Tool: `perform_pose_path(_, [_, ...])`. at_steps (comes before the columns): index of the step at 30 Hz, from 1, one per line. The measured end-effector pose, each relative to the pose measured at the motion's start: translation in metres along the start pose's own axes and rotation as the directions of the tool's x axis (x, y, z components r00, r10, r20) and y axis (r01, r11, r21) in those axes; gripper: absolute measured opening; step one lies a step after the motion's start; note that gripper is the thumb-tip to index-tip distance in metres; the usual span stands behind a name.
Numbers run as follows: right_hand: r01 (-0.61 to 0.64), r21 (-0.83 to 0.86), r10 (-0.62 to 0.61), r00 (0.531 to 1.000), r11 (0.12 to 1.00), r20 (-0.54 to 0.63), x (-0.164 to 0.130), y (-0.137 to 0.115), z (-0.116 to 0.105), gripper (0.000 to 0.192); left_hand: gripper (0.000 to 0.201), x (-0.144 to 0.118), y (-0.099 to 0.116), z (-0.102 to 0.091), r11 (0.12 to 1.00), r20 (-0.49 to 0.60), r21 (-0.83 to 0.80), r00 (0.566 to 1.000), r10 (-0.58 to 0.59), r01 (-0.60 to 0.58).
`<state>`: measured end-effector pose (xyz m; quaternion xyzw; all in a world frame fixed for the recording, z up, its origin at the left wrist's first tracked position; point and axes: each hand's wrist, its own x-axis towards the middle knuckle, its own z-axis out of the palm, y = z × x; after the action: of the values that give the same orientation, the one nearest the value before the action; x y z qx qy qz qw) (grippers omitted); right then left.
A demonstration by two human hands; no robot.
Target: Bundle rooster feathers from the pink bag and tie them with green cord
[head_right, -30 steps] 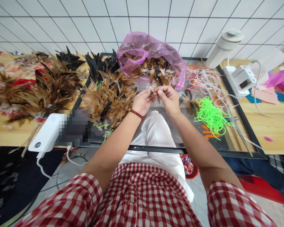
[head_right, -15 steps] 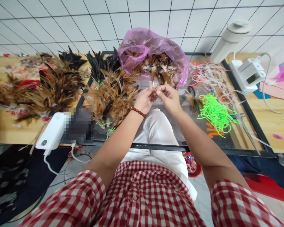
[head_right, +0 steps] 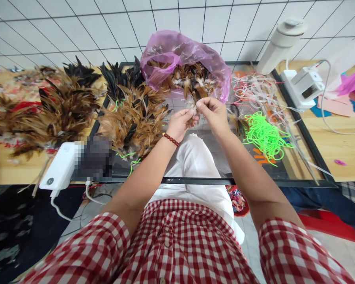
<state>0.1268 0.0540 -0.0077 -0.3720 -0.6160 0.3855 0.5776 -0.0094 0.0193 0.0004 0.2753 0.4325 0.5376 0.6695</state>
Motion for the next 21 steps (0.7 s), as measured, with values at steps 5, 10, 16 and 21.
perform_pose_path(5, [-0.042, -0.011, 0.042, 0.999, 0.999, 0.009, -0.0005, -0.0005, 0.0004, 0.046, 0.022, -0.0035, 0.0004, 0.0028, 1.0, 0.014, 0.023, 1.0, -0.02, 0.02])
perform_pose_path(10, [-0.052, -0.005, 0.052, 0.998, 0.999, 0.03, -0.0006, 0.0005, 0.0002, 0.048, 0.023, -0.0037, -0.0005, 0.0026, 0.999, 0.02, 0.048, 1.0, 0.011, -0.012])
perform_pose_path(16, [-0.076, 0.034, 0.075, 0.997, 0.997, 0.034, -0.0015, 0.0016, 0.0009, 0.046, 0.025, -0.0045, 0.0008, 0.0027, 0.999, 0.027, 0.053, 1.0, 0.003, -0.005])
perform_pose_path(21, [-0.075, 0.049, 0.071, 0.995, 0.996, 0.075, -0.0011, 0.0027, -0.0003, 0.045, 0.025, -0.0047, 0.0008, 0.0026, 0.999, 0.034, 0.037, 0.999, -0.028, 0.027])
